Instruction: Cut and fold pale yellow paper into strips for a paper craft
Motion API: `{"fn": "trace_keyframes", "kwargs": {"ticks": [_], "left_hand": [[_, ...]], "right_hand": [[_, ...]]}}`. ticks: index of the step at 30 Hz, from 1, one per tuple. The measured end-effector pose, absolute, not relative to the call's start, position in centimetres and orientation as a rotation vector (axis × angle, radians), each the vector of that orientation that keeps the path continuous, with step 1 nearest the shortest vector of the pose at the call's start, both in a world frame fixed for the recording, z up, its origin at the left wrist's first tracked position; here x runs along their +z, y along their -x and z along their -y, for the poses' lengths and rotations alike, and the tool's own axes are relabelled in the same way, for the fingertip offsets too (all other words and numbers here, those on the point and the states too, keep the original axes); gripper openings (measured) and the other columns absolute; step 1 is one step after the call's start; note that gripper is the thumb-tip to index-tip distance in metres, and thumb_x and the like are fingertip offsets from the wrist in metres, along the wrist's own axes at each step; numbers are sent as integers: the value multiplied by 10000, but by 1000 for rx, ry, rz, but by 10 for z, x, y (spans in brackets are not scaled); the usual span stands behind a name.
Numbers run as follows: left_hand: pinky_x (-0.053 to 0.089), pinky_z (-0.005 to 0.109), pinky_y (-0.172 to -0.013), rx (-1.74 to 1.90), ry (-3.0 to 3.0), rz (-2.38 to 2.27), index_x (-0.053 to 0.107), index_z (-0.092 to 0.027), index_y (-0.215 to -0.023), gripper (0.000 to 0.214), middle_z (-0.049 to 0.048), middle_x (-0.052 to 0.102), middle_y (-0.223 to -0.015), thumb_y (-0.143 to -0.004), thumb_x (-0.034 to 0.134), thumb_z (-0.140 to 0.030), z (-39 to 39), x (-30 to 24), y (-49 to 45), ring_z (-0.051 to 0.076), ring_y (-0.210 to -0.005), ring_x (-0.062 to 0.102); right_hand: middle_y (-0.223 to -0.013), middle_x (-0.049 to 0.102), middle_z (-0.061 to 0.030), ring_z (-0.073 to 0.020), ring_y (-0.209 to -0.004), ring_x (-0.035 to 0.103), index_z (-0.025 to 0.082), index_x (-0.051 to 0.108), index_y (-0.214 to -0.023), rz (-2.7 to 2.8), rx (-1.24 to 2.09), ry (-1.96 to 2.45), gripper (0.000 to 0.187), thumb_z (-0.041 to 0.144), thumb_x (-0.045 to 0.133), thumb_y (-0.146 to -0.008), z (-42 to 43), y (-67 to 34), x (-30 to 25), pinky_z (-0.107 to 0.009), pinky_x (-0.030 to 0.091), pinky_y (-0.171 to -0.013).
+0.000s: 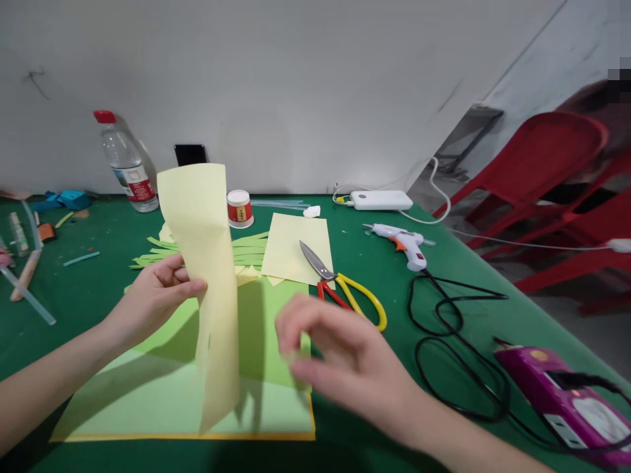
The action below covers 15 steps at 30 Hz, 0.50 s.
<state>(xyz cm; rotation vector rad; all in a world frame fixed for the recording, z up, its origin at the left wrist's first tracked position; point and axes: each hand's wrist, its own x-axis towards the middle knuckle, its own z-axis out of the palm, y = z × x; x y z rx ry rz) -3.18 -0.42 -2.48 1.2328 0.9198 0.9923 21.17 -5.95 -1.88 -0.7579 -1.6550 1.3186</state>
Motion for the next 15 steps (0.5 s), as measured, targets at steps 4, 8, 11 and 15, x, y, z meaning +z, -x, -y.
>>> {"fn": "trace_keyframes", "kwargs": {"ticks": [4,8,11,15], "left_hand": [[540,287,-685,919,-1291,-996,566,-187,-1034,374,12,720,-740,-686,696,-235,10,-25,29,182,-715,676],[546,289,-667,763,-1415,-1065,659,-189,-870,208,32,725,-803,-683,684,-276,16,-17,24,212,-759,674],[537,283,-728,720,-1551,-1102,703,-213,-803,139,17,723,-852,-678,683,-270,17,-12,22,214,-820,665],[520,276,-792,774,-1640,-1132,713,-232,-798,130,3,717,-895,-677,686,-269,13,-10,25,198,-852,656]], "right_hand": [[-1073,538,-40,-161,-952,497,265,543,-1050,1502,1760,852,254,359,518,-816,28,-188,-26,-292,400,-825],[-1088,560,-77,-181,-981,526,205,518,-1121,1298,2224,549,431,481,497,-791,19,-174,-37,-338,376,-881],[-1062,577,-64,-153,-898,558,202,503,-1136,1200,2267,569,507,413,639,-695,19,-174,-41,-306,409,-832],[-1103,575,-57,-148,-940,556,204,494,-1131,1141,2117,650,576,234,725,-604,14,-180,-39,-299,413,-867]]}}
